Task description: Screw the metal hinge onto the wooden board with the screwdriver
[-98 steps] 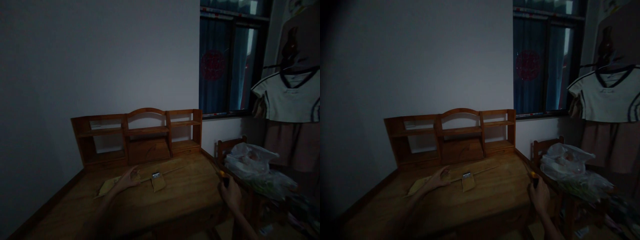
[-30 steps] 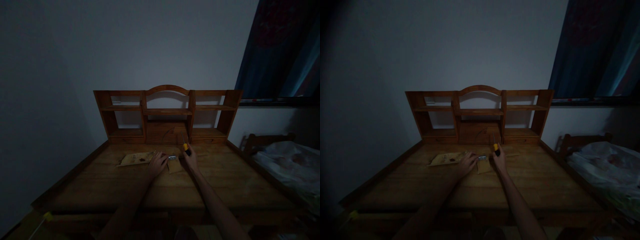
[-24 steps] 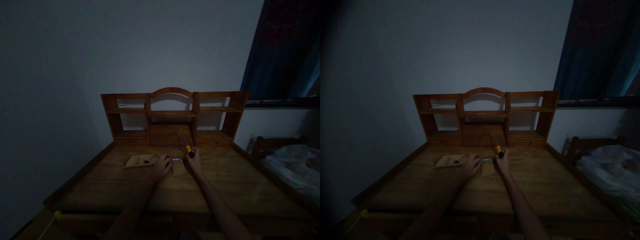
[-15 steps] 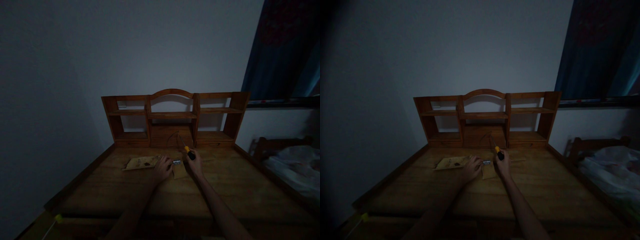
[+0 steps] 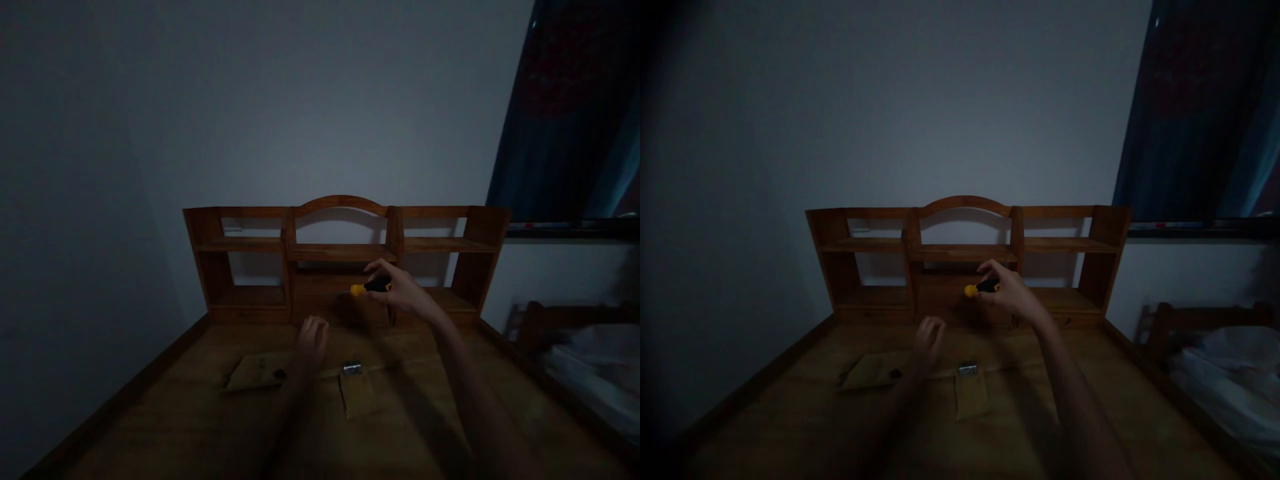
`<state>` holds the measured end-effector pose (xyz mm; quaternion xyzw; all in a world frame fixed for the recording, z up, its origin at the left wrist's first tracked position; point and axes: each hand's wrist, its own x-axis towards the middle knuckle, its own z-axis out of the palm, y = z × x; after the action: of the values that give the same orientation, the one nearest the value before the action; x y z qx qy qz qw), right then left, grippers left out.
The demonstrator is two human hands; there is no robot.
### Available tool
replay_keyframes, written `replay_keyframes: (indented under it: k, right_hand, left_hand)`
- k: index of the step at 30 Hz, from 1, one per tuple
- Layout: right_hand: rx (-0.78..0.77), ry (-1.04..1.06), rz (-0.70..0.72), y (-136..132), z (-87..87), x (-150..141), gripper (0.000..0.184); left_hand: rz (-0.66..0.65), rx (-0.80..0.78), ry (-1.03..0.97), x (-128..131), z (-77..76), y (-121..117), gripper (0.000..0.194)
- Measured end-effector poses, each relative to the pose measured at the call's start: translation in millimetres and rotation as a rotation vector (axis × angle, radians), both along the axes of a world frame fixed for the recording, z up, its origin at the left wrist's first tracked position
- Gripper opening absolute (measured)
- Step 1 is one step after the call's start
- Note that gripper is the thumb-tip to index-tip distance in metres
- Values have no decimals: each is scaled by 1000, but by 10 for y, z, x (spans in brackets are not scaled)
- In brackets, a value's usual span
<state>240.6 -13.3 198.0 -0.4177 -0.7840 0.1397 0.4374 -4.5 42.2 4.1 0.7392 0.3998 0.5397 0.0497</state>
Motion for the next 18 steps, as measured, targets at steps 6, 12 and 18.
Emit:
replay_keyframes:
  k: [6,12,18]
  right_hand:
    - [193,35,-213,-196,130,-108,52]
    - [153,-69,-174,-89,30,-161,39]
    - [8,-252,9,26,-125,-321,30]
  left_hand:
    - [-27,-147,-95,62,-103,-164,22]
    - [-134,-233,26,155,-120,-226,31]
    - [-223,-252,99,150,-132,-278,34]
